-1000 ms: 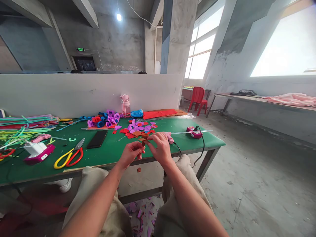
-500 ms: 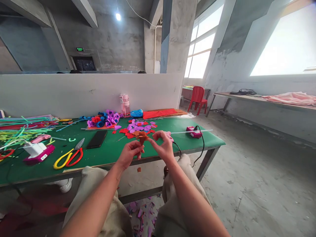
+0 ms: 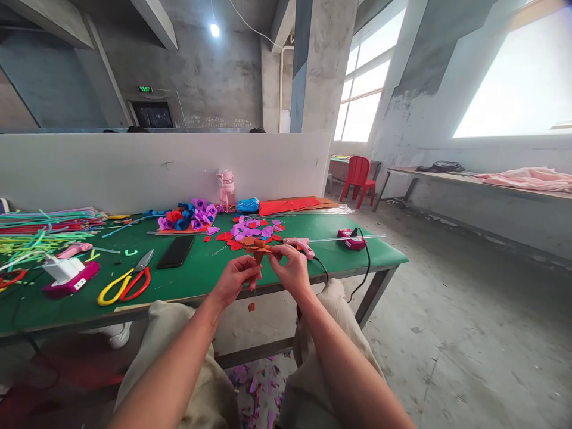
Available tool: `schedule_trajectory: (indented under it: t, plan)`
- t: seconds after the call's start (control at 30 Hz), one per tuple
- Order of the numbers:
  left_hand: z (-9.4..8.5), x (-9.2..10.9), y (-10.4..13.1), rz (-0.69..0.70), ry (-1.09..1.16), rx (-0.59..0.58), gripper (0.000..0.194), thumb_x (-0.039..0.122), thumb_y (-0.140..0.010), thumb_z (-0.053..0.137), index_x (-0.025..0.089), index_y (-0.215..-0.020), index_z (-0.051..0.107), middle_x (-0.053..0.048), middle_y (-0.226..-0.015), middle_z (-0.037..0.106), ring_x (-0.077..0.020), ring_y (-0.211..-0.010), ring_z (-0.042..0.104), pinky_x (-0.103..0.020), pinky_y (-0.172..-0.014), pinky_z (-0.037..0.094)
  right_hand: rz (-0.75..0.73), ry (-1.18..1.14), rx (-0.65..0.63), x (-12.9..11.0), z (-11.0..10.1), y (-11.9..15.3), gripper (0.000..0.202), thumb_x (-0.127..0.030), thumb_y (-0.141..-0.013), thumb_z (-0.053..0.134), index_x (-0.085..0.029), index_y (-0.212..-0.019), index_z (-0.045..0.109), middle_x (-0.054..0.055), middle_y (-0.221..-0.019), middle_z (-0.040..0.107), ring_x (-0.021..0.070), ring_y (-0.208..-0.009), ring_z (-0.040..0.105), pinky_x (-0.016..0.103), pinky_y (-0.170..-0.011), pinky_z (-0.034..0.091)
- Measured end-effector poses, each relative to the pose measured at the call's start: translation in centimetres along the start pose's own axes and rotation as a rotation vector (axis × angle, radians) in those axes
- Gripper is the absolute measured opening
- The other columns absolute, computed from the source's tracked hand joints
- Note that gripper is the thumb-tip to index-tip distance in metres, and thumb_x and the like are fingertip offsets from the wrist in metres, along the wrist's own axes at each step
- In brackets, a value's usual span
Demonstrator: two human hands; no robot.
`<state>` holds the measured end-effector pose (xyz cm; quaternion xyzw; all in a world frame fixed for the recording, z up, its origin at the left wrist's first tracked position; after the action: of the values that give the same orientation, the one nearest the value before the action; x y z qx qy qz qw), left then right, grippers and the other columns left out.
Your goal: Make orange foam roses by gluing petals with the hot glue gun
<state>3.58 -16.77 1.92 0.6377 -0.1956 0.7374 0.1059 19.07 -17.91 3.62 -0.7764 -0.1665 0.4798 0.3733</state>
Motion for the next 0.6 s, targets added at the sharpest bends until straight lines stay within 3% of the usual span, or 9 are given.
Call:
schedule_trajectory:
  t: [0.3,0.43,0.5,0.6]
  plan:
    - [0.1,-0.2,0.2,-0.058,0.018,-0.076,0.024,0.032,-0.073,0.071,0.016,-0.069,0.054,0.002,-0.061,0.061,-0.0063,-0.042,0.049,-0.02,-0.042,0.039,-0.02,0.092,0.075,-0.4,-0.3,0.1,0.008,-0.019,-0.078,0.054,-0.021,-0.072,0.059,-0.001,-0.066,0.062,0.0152,-0.063,0.056,0.029,-0.067,0.046]
    - [0.0,-0.1,0.0,0.023,-0.021,0.029,0.023,0.033,-0.073,0.071,0.016,-0.07,0.054,0.002,-0.061,0.061,-0.0071,-0.041,0.049,-0.022,-0.043,0.04,0.034,0.031,0.14,-0.3,-0.7,0.0,0.009,-0.027,-0.082,0.056,-0.022,-0.075,0.054,-0.002,-0.068,0.059,0.0132,-0.059,0.053,0.027,-0.062,0.045]
    - [-0.2,-0.1,-0.2,0.08,-0.05,0.102,0.023,0.034,-0.073,0.07,0.016,-0.069,0.056,0.002,-0.061,0.061,-0.0074,-0.041,0.05,-0.022,-0.043,0.04,-0.03,0.067,0.183,-0.8,-1.0,0.0,0.005,-0.027,-0.082,0.057,-0.022,-0.082,0.055,0.0,-0.075,0.06,0.0144,-0.065,0.055,0.029,-0.068,0.046]
    - [-0.4,-0.3,-0.4,0.127,-0.088,0.159,0.022,0.034,-0.074,0.069,0.016,-0.069,0.058,0.002,-0.061,0.061,-0.0072,-0.042,0.049,-0.022,-0.045,0.04,-0.237,0.198,0.125,-1.8,-1.2,0.3,0.01,-0.021,-0.081,0.057,-0.022,-0.091,0.059,0.005,-0.094,0.062,0.0193,-0.088,0.056,0.035,-0.083,0.044]
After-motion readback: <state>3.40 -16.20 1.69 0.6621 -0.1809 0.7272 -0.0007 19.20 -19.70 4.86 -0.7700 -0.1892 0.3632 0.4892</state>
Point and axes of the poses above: each hand's wrist, its own y-axis away from the middle knuckle, its own z-axis out of the palm, x = y × z, the point moved 2 cm from there along -y, towards the middle knuckle
